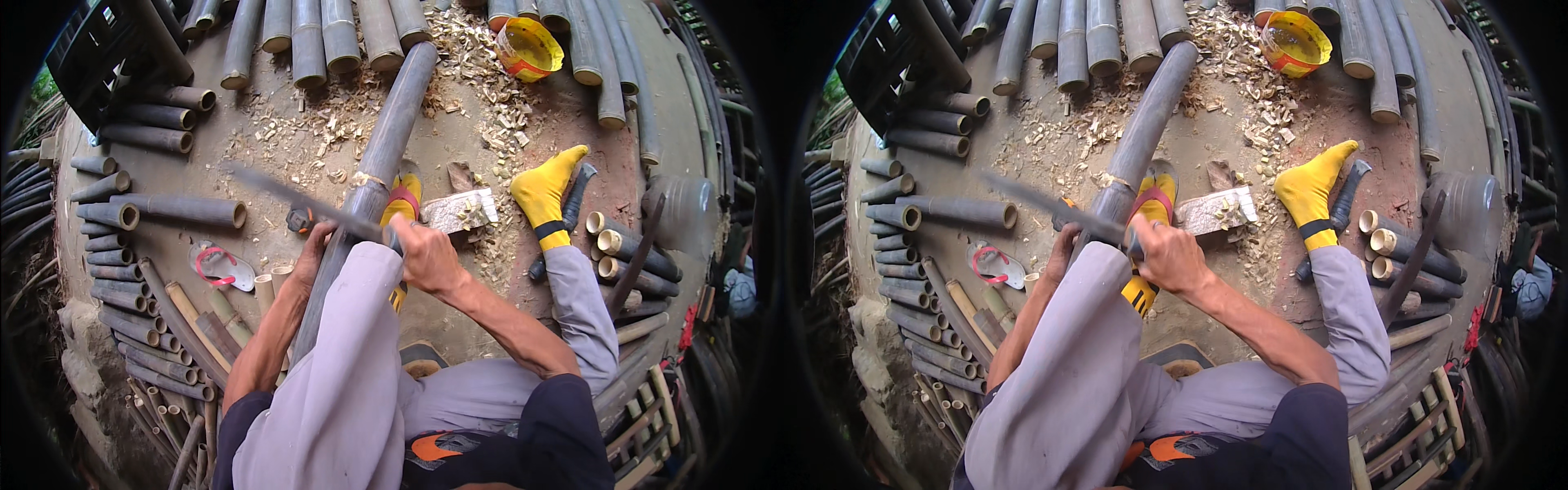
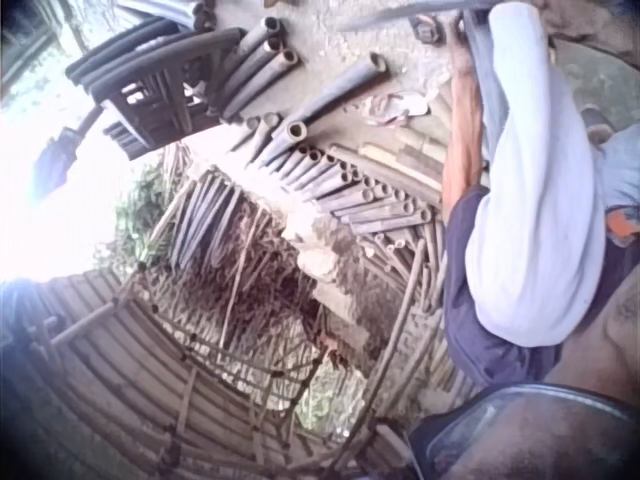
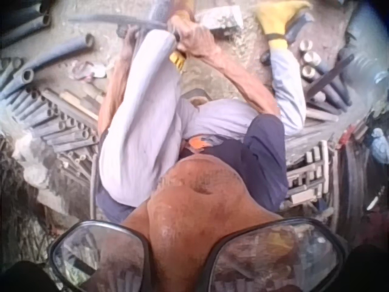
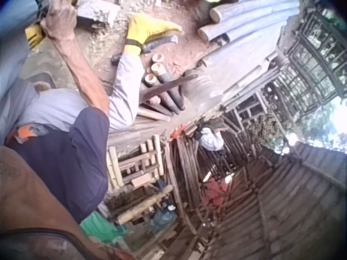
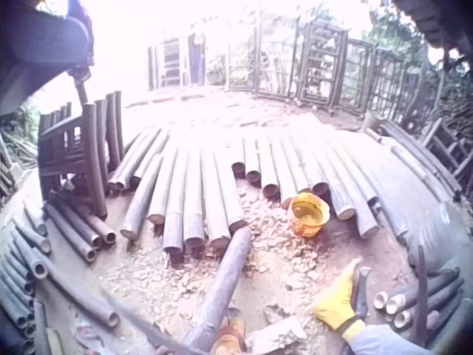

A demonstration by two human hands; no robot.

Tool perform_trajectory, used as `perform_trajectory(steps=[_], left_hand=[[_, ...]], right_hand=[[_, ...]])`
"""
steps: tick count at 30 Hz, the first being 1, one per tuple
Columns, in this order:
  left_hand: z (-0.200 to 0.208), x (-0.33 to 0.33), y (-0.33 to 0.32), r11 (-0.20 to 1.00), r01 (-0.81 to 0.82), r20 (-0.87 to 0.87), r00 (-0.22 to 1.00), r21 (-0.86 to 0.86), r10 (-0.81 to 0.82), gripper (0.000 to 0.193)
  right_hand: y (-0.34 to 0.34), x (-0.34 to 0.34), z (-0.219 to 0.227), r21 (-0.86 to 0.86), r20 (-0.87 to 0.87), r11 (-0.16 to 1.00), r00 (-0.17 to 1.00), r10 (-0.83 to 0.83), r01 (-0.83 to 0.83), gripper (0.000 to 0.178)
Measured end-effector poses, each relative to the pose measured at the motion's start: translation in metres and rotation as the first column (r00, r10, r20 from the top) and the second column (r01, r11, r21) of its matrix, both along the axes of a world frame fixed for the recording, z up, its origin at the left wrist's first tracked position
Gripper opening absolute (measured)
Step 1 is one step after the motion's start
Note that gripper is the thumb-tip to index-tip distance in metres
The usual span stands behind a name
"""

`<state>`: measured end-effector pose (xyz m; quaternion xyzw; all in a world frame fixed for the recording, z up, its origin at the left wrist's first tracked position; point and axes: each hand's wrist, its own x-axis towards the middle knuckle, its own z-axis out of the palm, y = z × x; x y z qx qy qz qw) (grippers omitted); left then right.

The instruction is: The person sits on the ground and uses a knife to shave the outer layer of a bamboo pole. They hold the pole with their left hand and scrape the surface with the knife in their right hand, creating wood shavings. The person rotates the pole to work on different sections.

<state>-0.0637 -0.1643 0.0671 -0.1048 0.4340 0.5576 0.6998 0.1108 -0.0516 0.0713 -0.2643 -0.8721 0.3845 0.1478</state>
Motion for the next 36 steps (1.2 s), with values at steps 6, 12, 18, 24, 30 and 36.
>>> perform_trajectory(steps=[6, 12, 18, 24, 30, 36], left_hand=[[-0.006, 0.000, -0.003, 0.999, 0.041, 0.104, 0.994, -0.009, -0.040, 0.054], [0.003, -0.002, -0.007, 0.998, 0.055, 0.055, 0.997, -0.044, -0.052, 0.050], [-0.002, 0.001, -0.009, 0.999, 0.027, -0.083, 0.996, -0.016, -0.029, 0.055], [-0.004, -0.007, -0.004, 0.991, 0.108, 0.071, 0.991, 0.083, -0.114, 0.056], [0.003, -0.005, -0.009, 1.000, 0.023, 0.118, 0.993, 0.010, -0.024, 0.055], [0.015, 0.003, -0.009, 0.995, 0.034, -0.047, 0.998, -0.091, -0.039, 0.059]], right_hand=[[0.050, 0.003, -0.025, -0.215, 0.089, 0.955, 0.978, -0.191, 0.206, 0.023], [0.034, 0.003, -0.035, -0.065, 0.047, 0.988, 0.989, -0.139, 0.142, 0.020], [0.004, 0.003, -0.002, -0.008, 0.069, 1.000, 0.997, 0.022, -0.022, 0.020], [0.049, 0.001, -0.013, -0.126, 0.193, 0.968, 0.962, -0.190, 0.217, 0.021], [0.027, 0.000, -0.017, 0.011, 0.106, 0.995, 0.989, -0.099, 0.098, 0.024], [0.009, 0.001, 0.008, 0.016, 0.117, 0.999, 0.992, 0.050, -0.052, 0.020]])
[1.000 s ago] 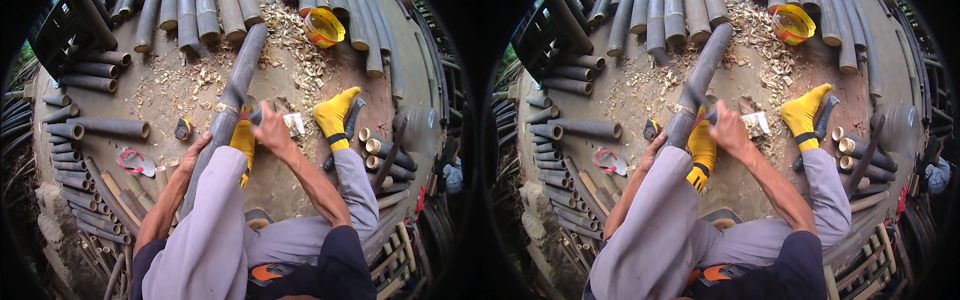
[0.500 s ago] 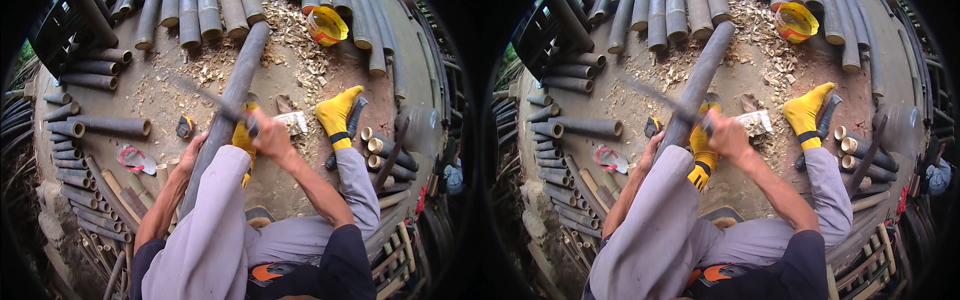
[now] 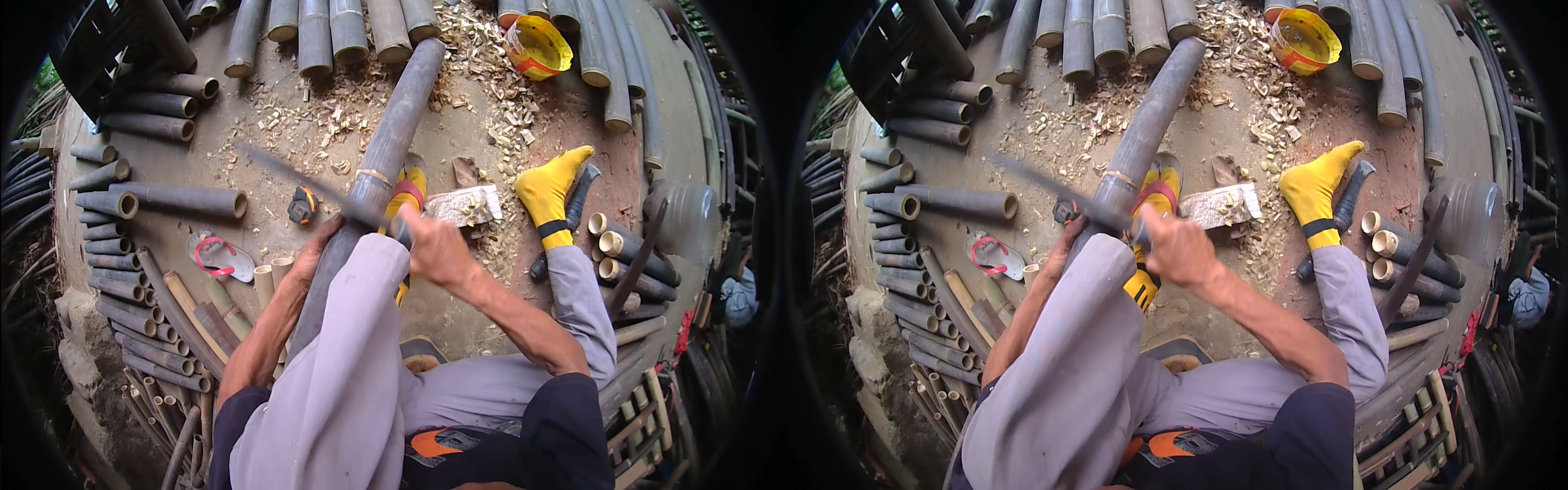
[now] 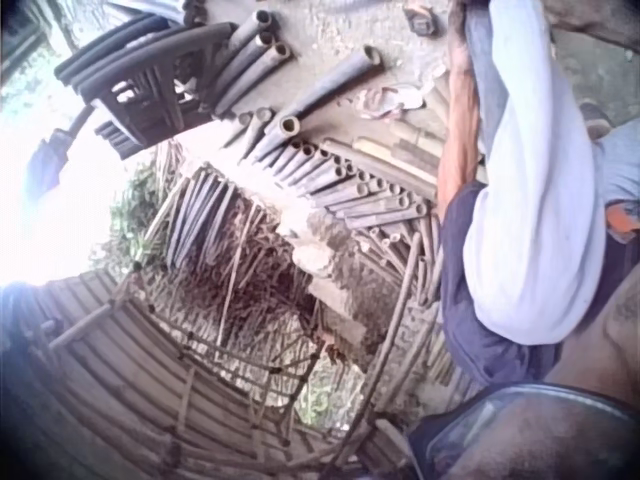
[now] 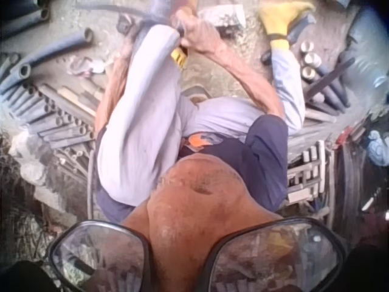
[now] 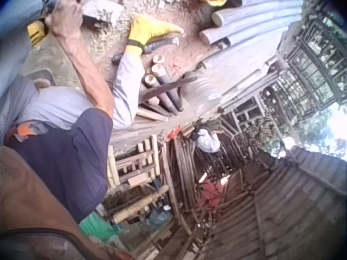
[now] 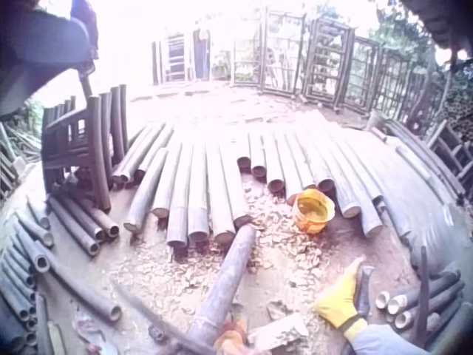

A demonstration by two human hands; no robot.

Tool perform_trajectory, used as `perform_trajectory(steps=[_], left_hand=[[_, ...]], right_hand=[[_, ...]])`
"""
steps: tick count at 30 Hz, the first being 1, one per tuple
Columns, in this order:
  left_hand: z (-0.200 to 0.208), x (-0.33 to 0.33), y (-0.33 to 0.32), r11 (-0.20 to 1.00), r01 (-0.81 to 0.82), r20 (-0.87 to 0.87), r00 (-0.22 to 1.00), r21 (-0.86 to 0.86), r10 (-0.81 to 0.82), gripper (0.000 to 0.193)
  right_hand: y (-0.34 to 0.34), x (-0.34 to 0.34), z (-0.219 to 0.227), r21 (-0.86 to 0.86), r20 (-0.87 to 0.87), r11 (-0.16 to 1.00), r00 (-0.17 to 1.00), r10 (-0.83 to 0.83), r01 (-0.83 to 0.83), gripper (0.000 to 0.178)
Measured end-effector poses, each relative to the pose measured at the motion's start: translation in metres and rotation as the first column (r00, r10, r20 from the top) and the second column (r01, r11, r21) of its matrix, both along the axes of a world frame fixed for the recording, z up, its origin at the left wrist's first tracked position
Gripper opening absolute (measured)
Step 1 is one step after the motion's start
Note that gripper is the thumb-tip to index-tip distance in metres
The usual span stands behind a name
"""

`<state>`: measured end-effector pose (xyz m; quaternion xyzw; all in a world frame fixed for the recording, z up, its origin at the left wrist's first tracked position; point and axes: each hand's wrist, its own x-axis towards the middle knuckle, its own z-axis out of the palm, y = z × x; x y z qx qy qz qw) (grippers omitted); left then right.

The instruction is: The person sits on the ground and uses a knife to shave the outer layer of a bamboo pole. They hold the pole with their left hand and scrape the surface with the knife in their right hand, creating wood shavings. The person rotates the pole to work on different sections.

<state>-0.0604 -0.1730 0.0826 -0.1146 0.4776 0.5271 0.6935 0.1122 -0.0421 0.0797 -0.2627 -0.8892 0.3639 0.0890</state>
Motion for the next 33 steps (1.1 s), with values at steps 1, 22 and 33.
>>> perform_trajectory(steps=[1, 22, 33], left_hand=[[0.005, 0.001, 0.003, 1.000, -0.021, -0.022, 1.000, 0.021, 0.022, 0.060], [0.002, 0.000, 0.001, 1.000, 0.022, 0.094, 0.995, -0.014, -0.021, 0.051], [-0.008, -0.005, -0.001, 0.996, 0.075, 0.101, 0.992, 0.047, -0.080, 0.056]], right_hand=[[0.006, -0.003, -0.004, -0.001, 0.001, 0.999, 0.999, -0.043, 0.043, 0.020], [0.027, -0.003, -0.029, -0.064, -0.015, 0.985, 0.987, -0.162, 0.160, 0.026], [0.031, 0.002, -0.036, -0.131, 0.099, 0.962, 0.969, -0.228, 0.239, 0.022]])
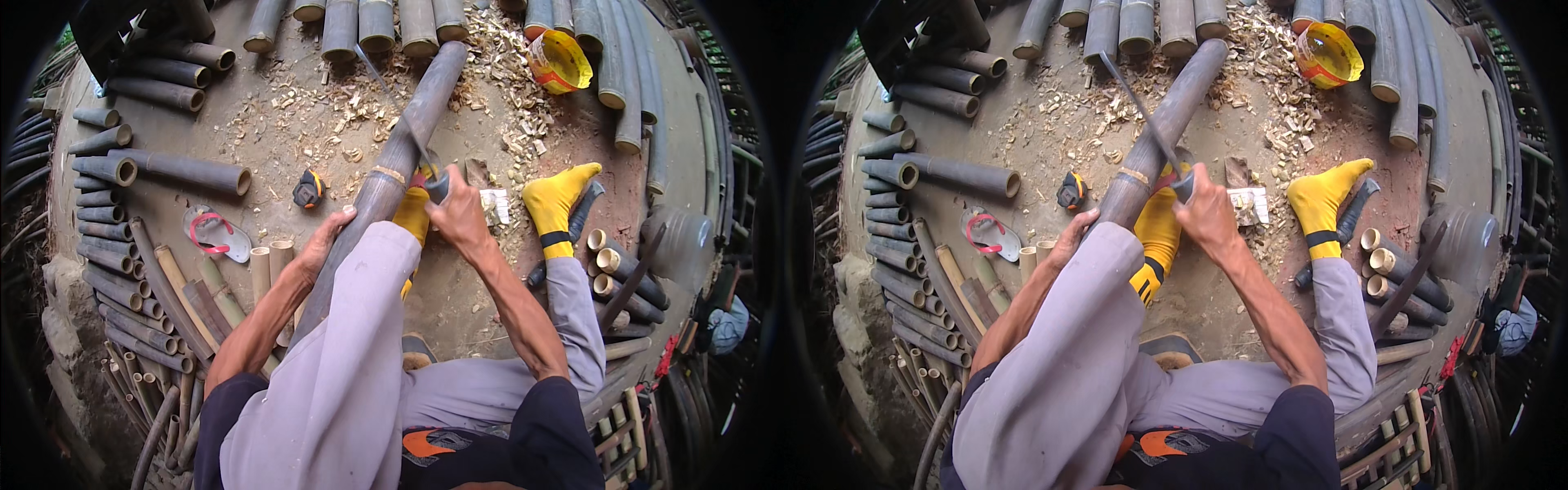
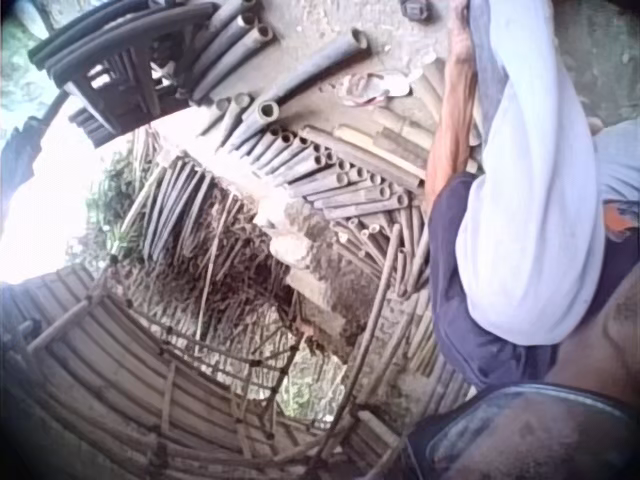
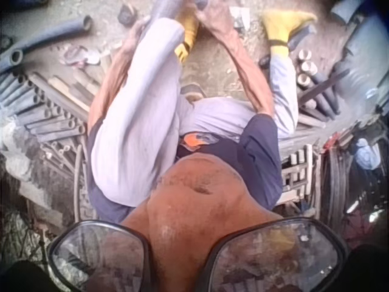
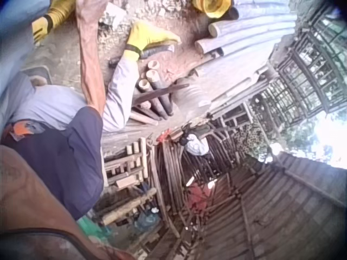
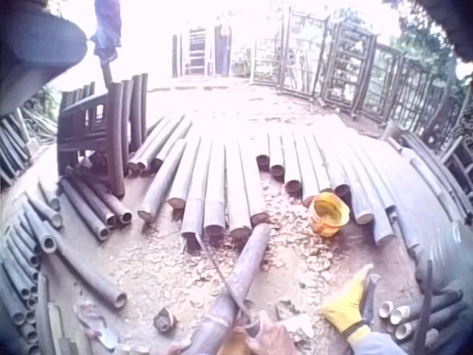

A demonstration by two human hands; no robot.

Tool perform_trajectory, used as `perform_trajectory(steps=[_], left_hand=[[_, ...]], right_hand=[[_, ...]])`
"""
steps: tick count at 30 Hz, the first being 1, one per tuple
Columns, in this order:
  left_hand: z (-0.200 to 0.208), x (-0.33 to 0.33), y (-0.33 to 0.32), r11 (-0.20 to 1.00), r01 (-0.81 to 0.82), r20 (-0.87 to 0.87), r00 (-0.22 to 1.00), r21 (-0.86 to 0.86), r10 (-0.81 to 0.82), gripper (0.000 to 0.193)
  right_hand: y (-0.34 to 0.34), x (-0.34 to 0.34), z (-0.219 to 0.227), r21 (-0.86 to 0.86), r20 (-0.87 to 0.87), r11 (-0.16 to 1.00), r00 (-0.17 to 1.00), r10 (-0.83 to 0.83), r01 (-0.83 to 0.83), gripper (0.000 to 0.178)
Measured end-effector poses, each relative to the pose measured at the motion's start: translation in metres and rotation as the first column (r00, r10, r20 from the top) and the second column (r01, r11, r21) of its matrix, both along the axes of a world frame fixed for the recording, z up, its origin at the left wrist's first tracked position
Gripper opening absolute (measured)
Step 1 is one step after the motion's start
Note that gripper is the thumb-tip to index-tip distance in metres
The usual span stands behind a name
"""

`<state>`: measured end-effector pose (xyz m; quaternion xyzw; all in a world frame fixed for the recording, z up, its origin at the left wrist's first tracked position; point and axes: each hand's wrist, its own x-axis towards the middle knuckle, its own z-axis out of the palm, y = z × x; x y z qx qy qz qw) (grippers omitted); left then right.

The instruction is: The person sits on the ground and uses a knife to shave the outer layer of a bamboo pole. They hold the pole with their left hand and scrape the surface with the knife in their right hand, creating wood shavings. The person rotates the pole to work on different sections.

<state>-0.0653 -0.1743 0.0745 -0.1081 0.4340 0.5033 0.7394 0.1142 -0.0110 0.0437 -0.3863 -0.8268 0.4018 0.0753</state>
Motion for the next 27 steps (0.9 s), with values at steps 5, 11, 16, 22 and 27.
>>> perform_trajectory(steps=[5, 11, 16, 22, 27], left_hand=[[0.012, 0.013, -0.001, 0.988, -0.154, -0.015, 0.988, -0.031, 0.154, 0.054], [0.008, 0.002, 0.003, 0.995, -0.068, 0.008, 0.998, -0.068, 0.068, 0.049], [-0.003, -0.001, -0.006, 0.998, -0.017, 0.037, 0.999, -0.054, 0.019, 0.058], [-0.011, 0.005, -0.012, 0.994, -0.113, -0.066, 0.991, -0.001, 0.113, 0.064], [-0.016, 0.004, -0.004, 0.996, -0.091, 0.174, 0.981, 0.022, 0.086, 0.058]], right_hand=[[-0.029, 0.003, 0.018, 0.194, -0.075, 0.959, 0.972, 0.224, -0.206, 0.020], [-0.018, 0.001, 0.018, 0.018, -0.077, 0.995, 0.992, 0.095, -0.094, 0.023], [-0.014, 0.002, -0.001, 0.039, -0.037, 0.995, 0.995, 0.091, -0.090, 0.025], [-0.038, 0.003, 0.020, 0.130, -0.068, 0.955, 0.958, 0.278, -0.268, 0.020], [0.005, 0.002, -0.011, -0.058, -0.070, 0.997, 0.996, -0.062, 0.058, 0.020]])
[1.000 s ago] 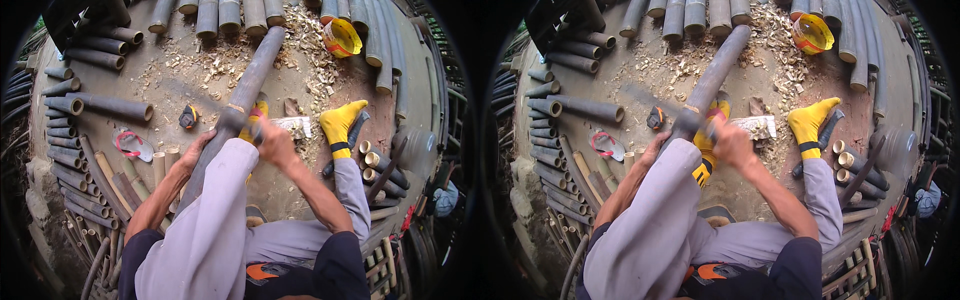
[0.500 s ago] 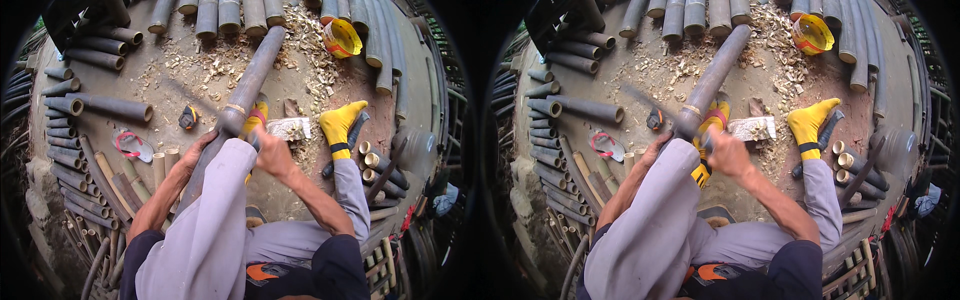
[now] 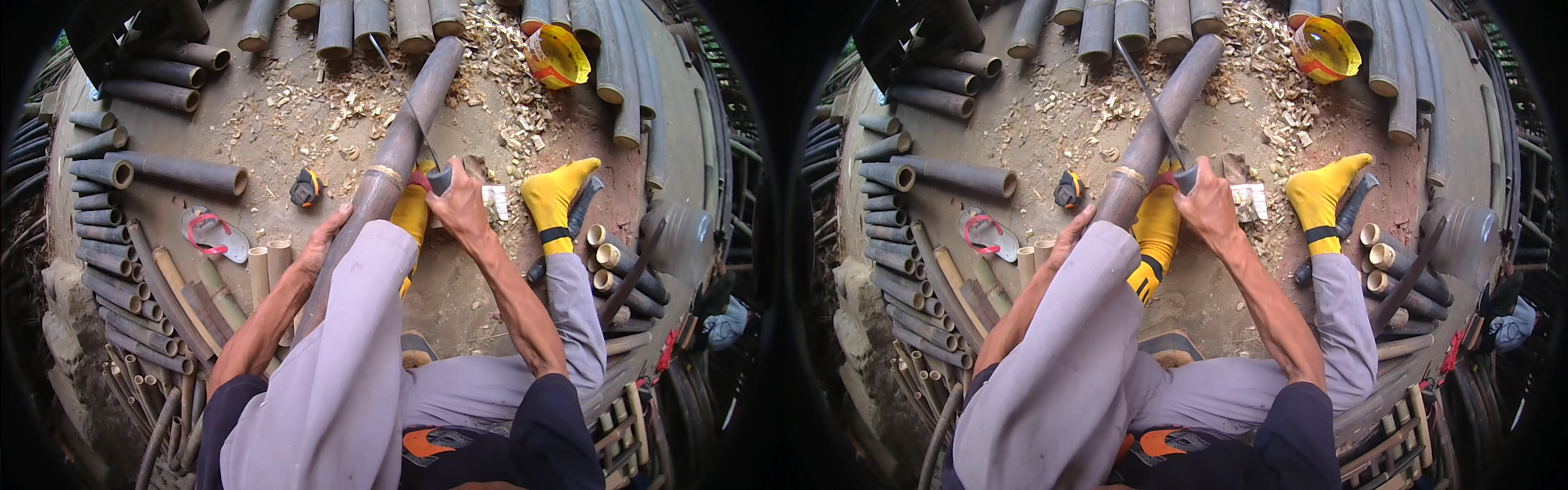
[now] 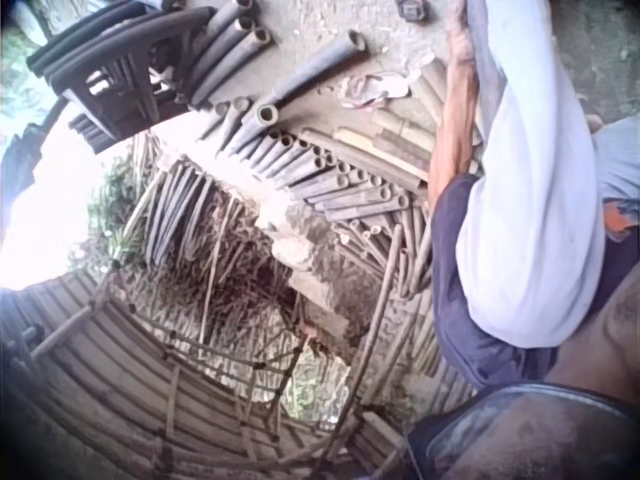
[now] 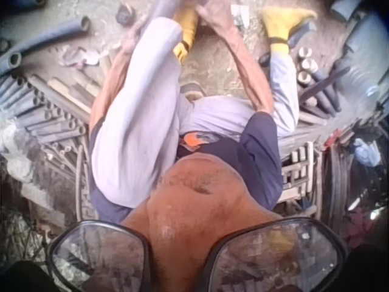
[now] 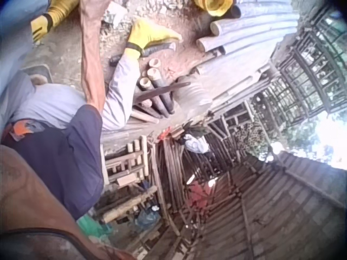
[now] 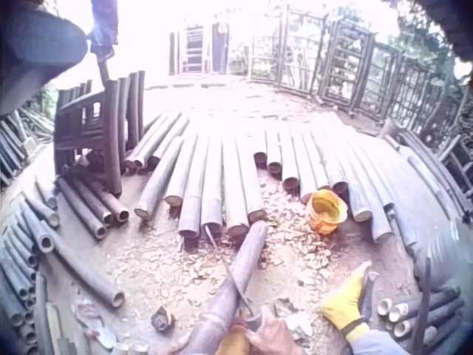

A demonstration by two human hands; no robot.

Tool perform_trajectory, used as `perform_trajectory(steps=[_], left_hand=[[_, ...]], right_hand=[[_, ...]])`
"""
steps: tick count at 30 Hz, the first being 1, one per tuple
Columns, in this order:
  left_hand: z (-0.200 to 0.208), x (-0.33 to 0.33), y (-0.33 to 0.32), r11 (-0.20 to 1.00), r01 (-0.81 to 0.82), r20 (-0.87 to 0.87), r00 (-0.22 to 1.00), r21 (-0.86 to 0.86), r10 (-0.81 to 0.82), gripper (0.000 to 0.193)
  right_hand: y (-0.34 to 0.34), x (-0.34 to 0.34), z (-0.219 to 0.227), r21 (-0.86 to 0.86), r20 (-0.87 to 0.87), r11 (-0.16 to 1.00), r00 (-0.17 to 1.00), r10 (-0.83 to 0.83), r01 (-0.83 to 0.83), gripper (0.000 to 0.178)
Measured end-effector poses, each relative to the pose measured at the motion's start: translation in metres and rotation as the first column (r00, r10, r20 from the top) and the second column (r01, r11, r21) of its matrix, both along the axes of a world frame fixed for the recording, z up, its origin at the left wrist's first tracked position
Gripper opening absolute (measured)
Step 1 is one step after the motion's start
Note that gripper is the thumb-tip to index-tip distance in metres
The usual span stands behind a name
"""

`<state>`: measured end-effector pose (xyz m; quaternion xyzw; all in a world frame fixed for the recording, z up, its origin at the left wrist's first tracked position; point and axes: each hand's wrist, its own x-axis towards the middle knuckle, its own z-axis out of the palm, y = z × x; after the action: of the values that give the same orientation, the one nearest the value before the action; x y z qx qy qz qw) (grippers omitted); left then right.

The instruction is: The person sits on the ground and uses a knife to shave the outer layer of a bamboo pole. They hold the pole with their left hand and scrape the surface with the knife in their right hand, creating wood shavings. The person rotates the pole to work on different sections.

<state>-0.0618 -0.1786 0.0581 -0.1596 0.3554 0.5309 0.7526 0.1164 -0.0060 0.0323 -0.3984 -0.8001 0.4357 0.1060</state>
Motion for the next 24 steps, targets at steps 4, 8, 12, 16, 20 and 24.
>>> perform_trajectory(steps=[4, 8, 12, 16, 20, 24], left_hand=[[0.012, 0.007, -0.001, 0.996, -0.090, -0.021, 0.996, 0.014, 0.090, 0.060], [0.005, 0.000, -0.004, 0.999, -0.035, 0.025, 0.999, -0.001, 0.035, 0.059], [0.004, 0.001, -0.005, 0.999, -0.037, -0.050, 0.998, -0.039, 0.035, 0.055], [0.013, 0.003, -0.005, 0.997, 0.077, -0.353, 0.932, -0.011, -0.076, 0.053], [-0.006, -0.009, -0.008, 0.997, 0.046, -0.137, 0.990, 0.054, -0.038, 0.051], [-0.025, -0.001, -0.023, 0.999, -0.004, -0.216, 0.976, 0.040, 0.012, 0.051]], right_hand=[[-0.035, -0.001, 0.027, 0.119, -0.024, 0.965, 0.971, 0.239, -0.235, 0.020], [-0.007, -0.002, 0.007, 0.095, 0.031, 0.993, 0.997, 0.070, -0.073, 0.018], [-0.029, -0.002, 0.022, 0.104, -0.006, 0.968, 0.973, 0.230, -0.228, 0.023], [-0.030, -0.004, 0.019, 0.130, 0.021, 0.975, 0.983, 0.182, -0.183, 0.028], [-0.043, -0.002, 0.015, 0.123, -0.021, 0.979, 0.986, 0.166, -0.162, 0.029], [-0.034, 0.002, 0.017, 0.165, 0.054, 0.961, 0.975, 0.216, -0.222, 0.021]])
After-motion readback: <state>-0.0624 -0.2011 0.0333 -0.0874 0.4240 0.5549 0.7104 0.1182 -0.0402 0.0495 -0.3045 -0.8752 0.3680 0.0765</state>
